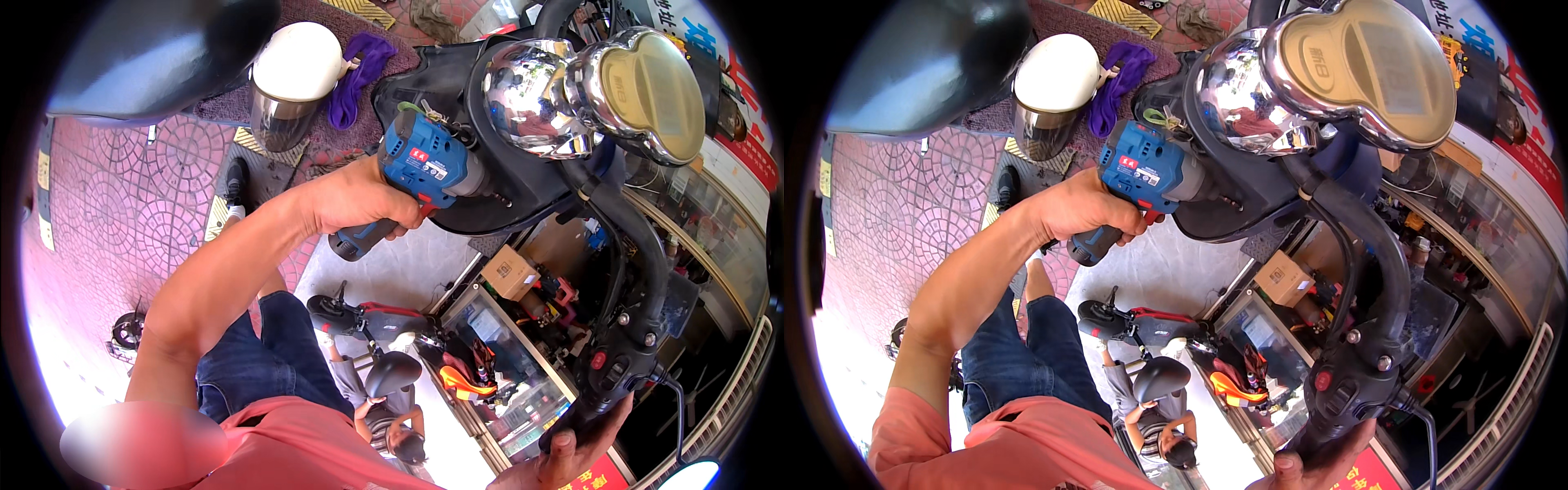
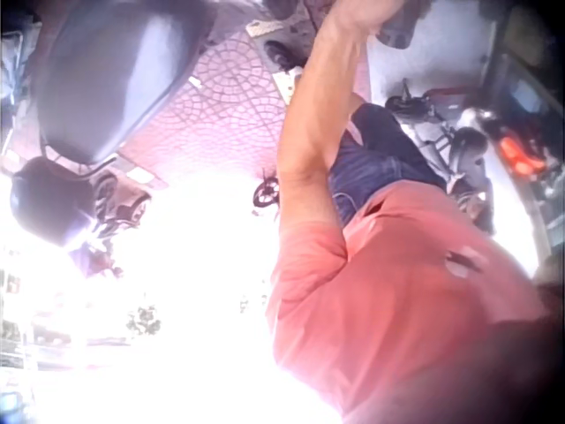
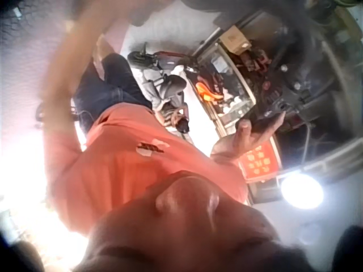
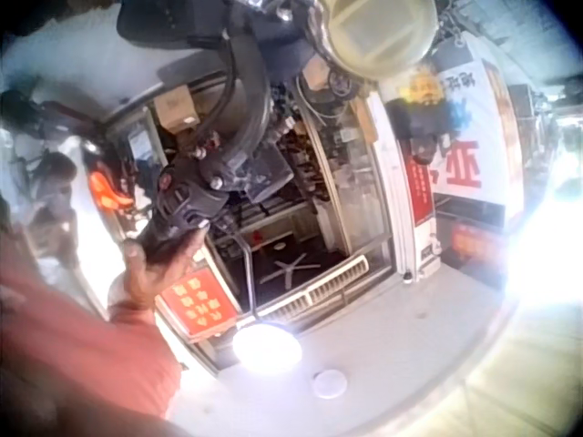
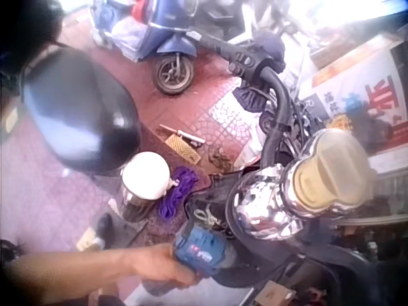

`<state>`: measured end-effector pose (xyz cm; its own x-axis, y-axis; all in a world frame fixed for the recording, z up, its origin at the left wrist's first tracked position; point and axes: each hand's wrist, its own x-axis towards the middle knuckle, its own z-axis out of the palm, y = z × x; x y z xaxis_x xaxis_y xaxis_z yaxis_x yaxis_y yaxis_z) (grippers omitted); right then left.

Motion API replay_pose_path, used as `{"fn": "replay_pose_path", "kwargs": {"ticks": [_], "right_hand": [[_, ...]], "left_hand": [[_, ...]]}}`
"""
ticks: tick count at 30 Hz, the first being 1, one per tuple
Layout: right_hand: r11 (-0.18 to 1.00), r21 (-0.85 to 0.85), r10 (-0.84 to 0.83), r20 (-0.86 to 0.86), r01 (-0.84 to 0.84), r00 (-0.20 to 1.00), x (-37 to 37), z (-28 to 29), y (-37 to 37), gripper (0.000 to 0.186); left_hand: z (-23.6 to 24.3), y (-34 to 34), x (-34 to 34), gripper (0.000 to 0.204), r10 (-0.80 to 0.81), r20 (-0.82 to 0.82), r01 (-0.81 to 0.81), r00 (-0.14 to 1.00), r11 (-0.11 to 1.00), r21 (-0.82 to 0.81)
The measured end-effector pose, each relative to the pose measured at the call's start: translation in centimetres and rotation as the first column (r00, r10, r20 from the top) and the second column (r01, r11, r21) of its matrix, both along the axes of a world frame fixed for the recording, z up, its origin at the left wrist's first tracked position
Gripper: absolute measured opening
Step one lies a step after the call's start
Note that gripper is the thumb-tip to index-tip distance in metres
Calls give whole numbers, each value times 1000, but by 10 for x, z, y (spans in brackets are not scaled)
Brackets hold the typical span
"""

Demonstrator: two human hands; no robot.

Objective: The person uses a power drill to remove screws from the front body panel of a blue scooter and then pulls the panel off to access the internal wiring.

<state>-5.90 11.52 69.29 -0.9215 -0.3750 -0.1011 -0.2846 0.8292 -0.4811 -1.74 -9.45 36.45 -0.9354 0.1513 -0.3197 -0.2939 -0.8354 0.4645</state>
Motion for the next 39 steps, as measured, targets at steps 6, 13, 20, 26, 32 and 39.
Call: {"fn": "replay_pose_path", "kwargs": {"ticks": [6,13,20,26,32,39], "right_hand": [[1000,5,-18,14,18,1000,1,1,-2,102],[998,25,-52,36,51,998,1,2,-1,104],[993,81,-88,75,82,993,3,7,-6,110],[980,198,-35,100,15,994,0,14,2,119],[949,305,17,185,-74,983,-4,19,-1,124],[878,465,21,201,-114,979,-6,37,28,128]], "left_hand": [[1,0,-2,22,-27,9,27,1000,1000,1],[3,4,-4,22,-2,24,0,1000,996,90],[5,5,0,25,-14,22,13,1000,999,41],[6,8,-1,21,-41,52,37,998,997,69],[28,3,-3,12,-78,216,57,973,993,101],[44,-1,-3,10,-107,330,92,938,994,62]]}}
